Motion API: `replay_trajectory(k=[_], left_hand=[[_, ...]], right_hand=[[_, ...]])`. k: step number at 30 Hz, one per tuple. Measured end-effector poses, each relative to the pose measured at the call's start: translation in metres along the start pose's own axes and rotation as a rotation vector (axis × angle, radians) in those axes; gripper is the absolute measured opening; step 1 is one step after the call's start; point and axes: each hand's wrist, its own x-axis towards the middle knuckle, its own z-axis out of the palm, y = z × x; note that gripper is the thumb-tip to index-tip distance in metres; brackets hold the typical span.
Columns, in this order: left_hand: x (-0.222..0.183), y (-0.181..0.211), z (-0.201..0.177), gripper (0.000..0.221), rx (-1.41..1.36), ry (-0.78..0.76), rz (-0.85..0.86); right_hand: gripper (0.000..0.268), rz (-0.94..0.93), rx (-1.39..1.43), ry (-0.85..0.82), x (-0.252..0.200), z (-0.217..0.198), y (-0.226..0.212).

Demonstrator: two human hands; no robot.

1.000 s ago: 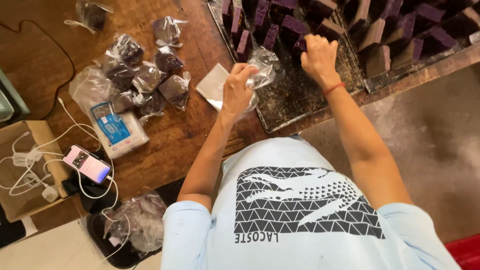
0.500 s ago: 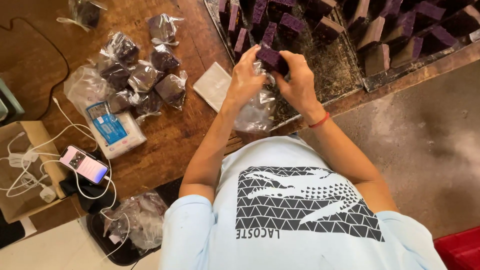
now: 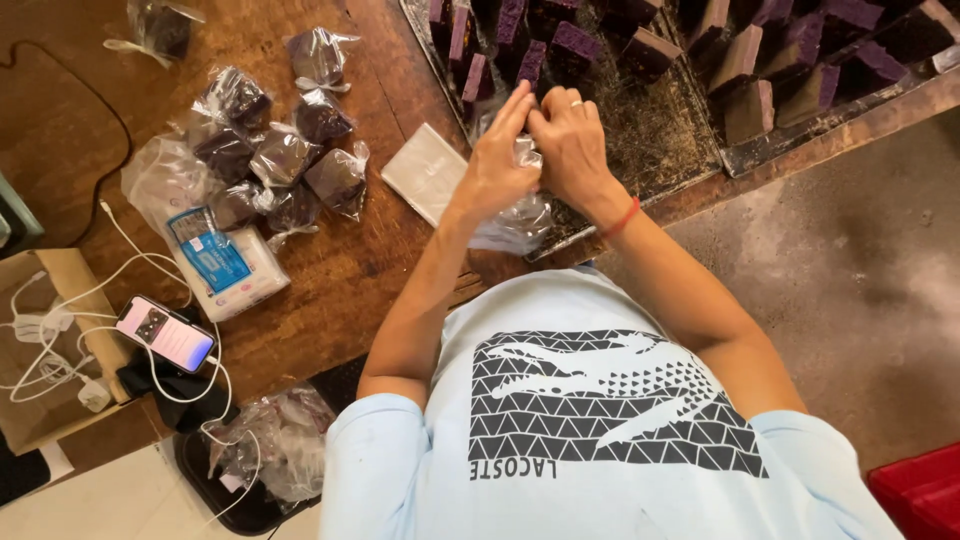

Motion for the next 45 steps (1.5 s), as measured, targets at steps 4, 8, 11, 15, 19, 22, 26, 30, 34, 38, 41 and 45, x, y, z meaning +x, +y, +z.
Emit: replay_trajectory(k=[4,8,11,15,19,22,26,30,34,38,41,45], left_hand=[[-0.004,-0.003,0.014,0.091,0.065,0.116,0.166],[-0.015,-0.004,-0.001,0.069,-0.232,0.066,-0.187],[-0.016,-0.007,-0.04,0.054,-0.009,0.082,-0.033],[-0.012,-0.014,-0.046,0.033,0.348,0.115,0.402],[0.017,-0.014,-0.048,0.012,0.56,0.082,0.351],[0.019,-0.006,-0.038,0.005,0.717,0.282,0.455],[-0.006,0.001,-0.028,0.006,-0.053,0.281,0.571],[-0.01,-0.001,-0.015,0.01,-0.321,0.275,0.355],[0.008,0.003,-0.038,0.01,0.561,0.44,0.528],[0.021,0.007,-0.037,0.029,0.141,0.225,-0.099],[0.021,0.013,-0.029,0.022,-0.254,0.072,0.204],[0.008,0.032,-0.032,0.018,0.134,-0.111,0.06]], right_hand=[[0.037,0.051,-0.209,0.026,0.003,0.02,0.001],[0.037,0.072,0.05,-0.18,-0.002,0.001,0.006],[0.026,0.018,0.218,-0.193,-0.008,-0.036,0.032],[0.014,-0.033,0.535,-0.195,-0.015,-0.066,0.041],[0.014,0.352,0.911,-0.398,0.008,-0.065,0.051],[0.016,0.477,0.828,-0.228,0.012,-0.066,0.034],[0.005,0.363,1.736,-0.011,0.004,-0.086,0.024],[0.004,0.463,1.944,-0.013,-0.001,-0.078,0.018],[0.003,0.449,1.255,-0.007,0.009,-0.067,0.016],[0.01,0.176,0.761,0.114,0.014,-0.077,0.0],[0.013,-0.146,0.615,0.08,0.018,-0.089,0.002],[0.021,0.033,0.778,0.09,0.024,-0.085,0.008]])
